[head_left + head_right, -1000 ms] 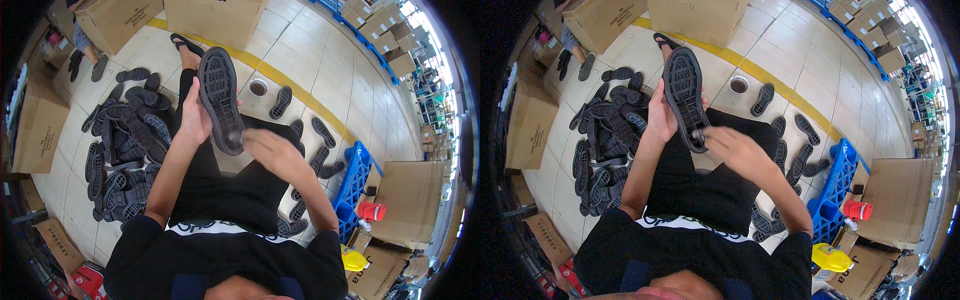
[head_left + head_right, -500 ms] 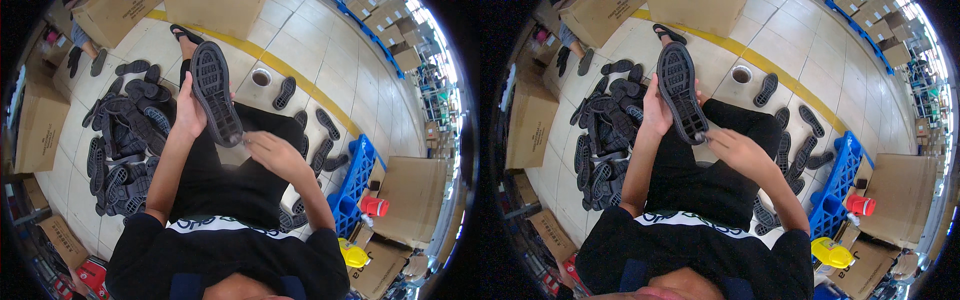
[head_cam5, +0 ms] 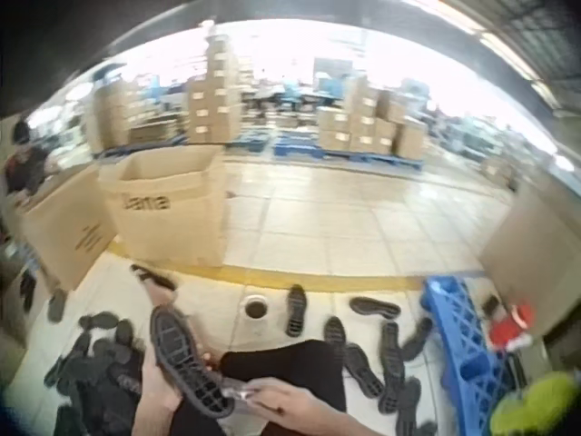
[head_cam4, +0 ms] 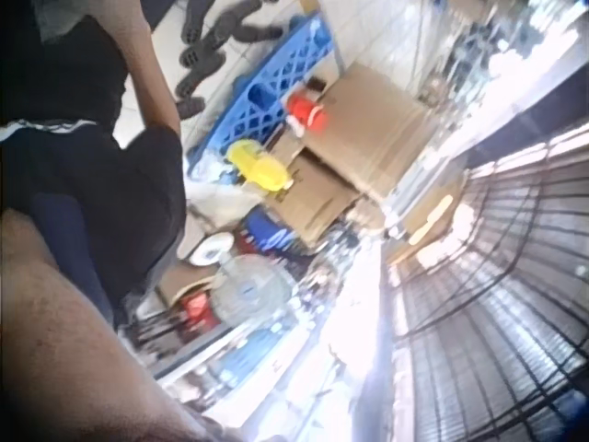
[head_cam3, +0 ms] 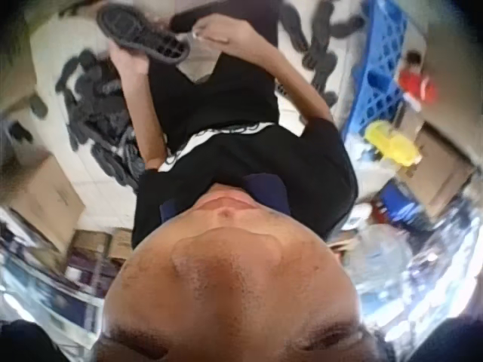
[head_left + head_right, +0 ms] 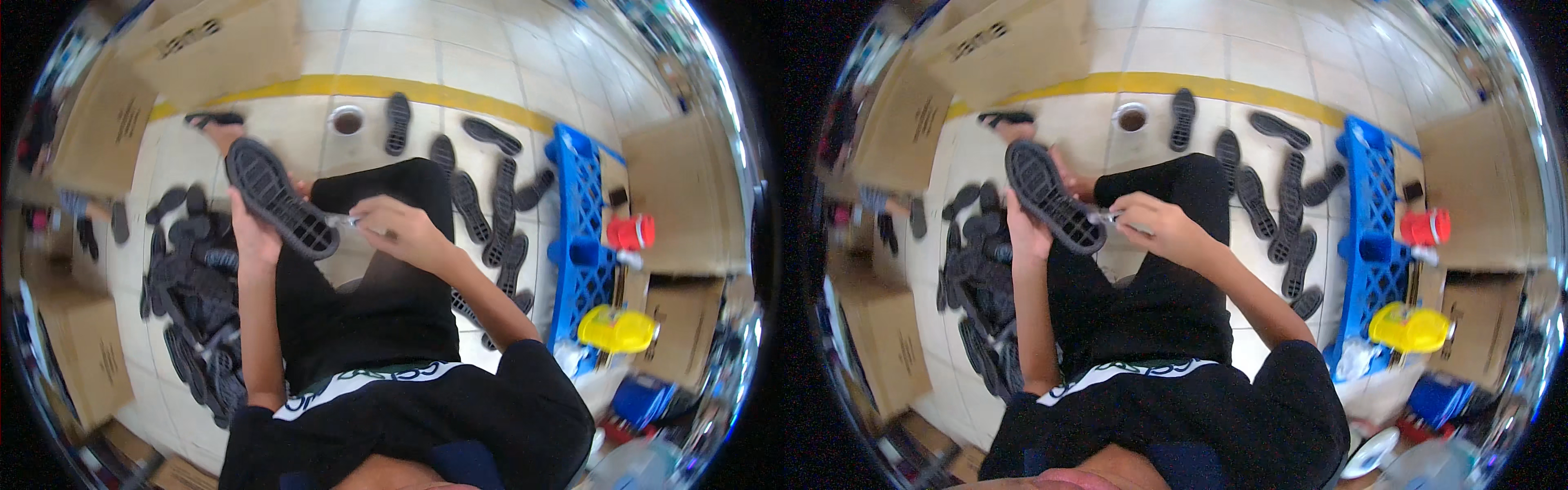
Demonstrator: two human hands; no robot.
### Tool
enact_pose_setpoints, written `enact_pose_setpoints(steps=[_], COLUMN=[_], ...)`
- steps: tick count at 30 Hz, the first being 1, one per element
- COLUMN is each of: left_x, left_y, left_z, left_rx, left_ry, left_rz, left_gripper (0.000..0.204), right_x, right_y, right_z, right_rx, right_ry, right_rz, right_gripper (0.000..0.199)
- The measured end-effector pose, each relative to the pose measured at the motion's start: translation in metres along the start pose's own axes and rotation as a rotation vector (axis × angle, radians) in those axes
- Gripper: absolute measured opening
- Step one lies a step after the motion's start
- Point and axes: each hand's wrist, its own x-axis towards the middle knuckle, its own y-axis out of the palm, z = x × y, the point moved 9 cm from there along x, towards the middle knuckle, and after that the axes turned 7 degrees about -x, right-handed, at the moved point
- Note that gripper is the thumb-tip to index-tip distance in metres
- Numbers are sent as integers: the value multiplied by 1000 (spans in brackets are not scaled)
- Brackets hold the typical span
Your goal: The recorder is applying a liquid adhesive to the bottom of rubber shoe soles using a small brush.
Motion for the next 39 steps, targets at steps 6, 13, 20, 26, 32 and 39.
enact_pose_setpoints(steps=[6,13,20,26,32,39], left_x=[49,205,298,197,-59,-159], left_y=[-27,38,76,135,276,310], left_z=[72,215,276,192,106,-5], left_rx=[200,-123,29,687,491,354], left_ry=[-121,-244,-345,-265,-652,-277], left_rz=[-343,-258,-614,100,1141,1607], left_gripper=[80,49,63,59,97,108], right_x=[-134,-208,-209,-210,-204,-202], right_y=[-10,22,15,19,23,15], right_z=[-111,-116,-131,-137,-140,-132], right_rx=[885,1191,1206,1225,1169,1136], right_ry=[761,834,833,879,962,930], right_rz=[-922,-1166,-1160,-1164,-1122,-1172], right_gripper=[9,6,10,10,11,15])
